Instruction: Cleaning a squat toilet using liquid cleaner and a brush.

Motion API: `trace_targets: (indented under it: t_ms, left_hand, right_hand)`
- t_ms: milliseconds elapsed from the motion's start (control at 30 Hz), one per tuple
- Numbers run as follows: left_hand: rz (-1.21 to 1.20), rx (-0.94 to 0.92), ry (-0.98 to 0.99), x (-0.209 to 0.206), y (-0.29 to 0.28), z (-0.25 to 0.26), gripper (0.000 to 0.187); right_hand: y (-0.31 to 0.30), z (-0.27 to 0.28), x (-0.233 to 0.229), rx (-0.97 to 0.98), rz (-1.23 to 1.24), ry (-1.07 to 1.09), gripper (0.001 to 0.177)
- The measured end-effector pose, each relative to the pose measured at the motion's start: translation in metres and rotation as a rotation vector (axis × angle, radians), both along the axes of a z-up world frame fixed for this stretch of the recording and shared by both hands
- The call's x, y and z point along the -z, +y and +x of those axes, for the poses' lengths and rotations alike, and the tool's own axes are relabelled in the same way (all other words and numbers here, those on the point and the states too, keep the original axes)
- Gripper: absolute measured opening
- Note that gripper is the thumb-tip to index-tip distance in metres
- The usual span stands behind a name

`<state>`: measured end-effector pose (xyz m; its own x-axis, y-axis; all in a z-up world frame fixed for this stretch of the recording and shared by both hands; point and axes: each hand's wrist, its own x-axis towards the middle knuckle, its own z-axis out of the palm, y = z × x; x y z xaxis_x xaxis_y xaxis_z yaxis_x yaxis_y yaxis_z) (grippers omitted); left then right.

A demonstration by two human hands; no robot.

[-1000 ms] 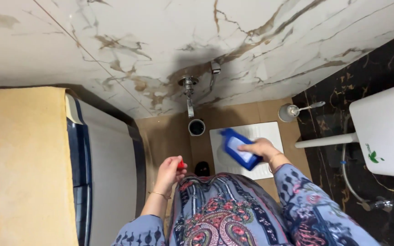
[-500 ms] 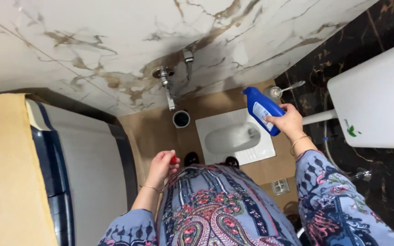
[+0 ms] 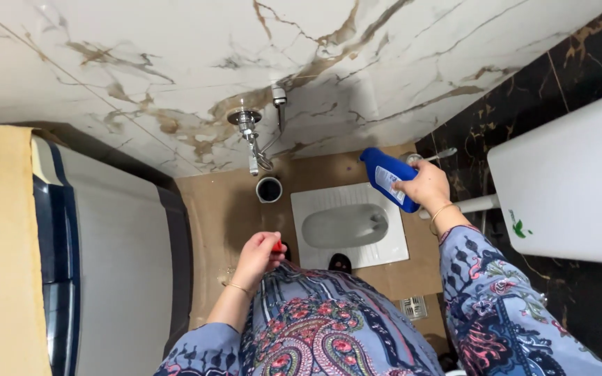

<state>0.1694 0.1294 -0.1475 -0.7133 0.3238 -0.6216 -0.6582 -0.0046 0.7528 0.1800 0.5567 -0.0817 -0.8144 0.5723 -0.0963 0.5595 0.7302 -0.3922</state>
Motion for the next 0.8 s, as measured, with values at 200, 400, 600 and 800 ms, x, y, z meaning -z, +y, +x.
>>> trace_targets:
  t_ms: [200, 400, 600, 800]
  left_hand:
    - [0.038, -0.053, -0.022, 0.004, -0.002, 0.01, 0.026]
    - [0.031, -0.055, -0.03, 0.0, 0.009, 0.018, 0.027]
    - [0.002, -0.012, -0.032, 0.0, 0.018, 0.022, 0.028]
    - [-0.06, 0.019, -0.022, -0.003, 0.024, 0.027, 0.03]
  right_hand:
    - [0.021, 0.001, -0.005, 0.036, 0.001, 0.002, 0.072]
    - [0.051, 0.021, -0.014, 0.13, 0.039, 0.036, 0.07]
    - [0.083, 0.051, -0.017, 0.236, 0.089, 0.006, 0.063]
    - [0.127, 0.081, 0.002, 0.294, 0.174, 0.14, 0.057]
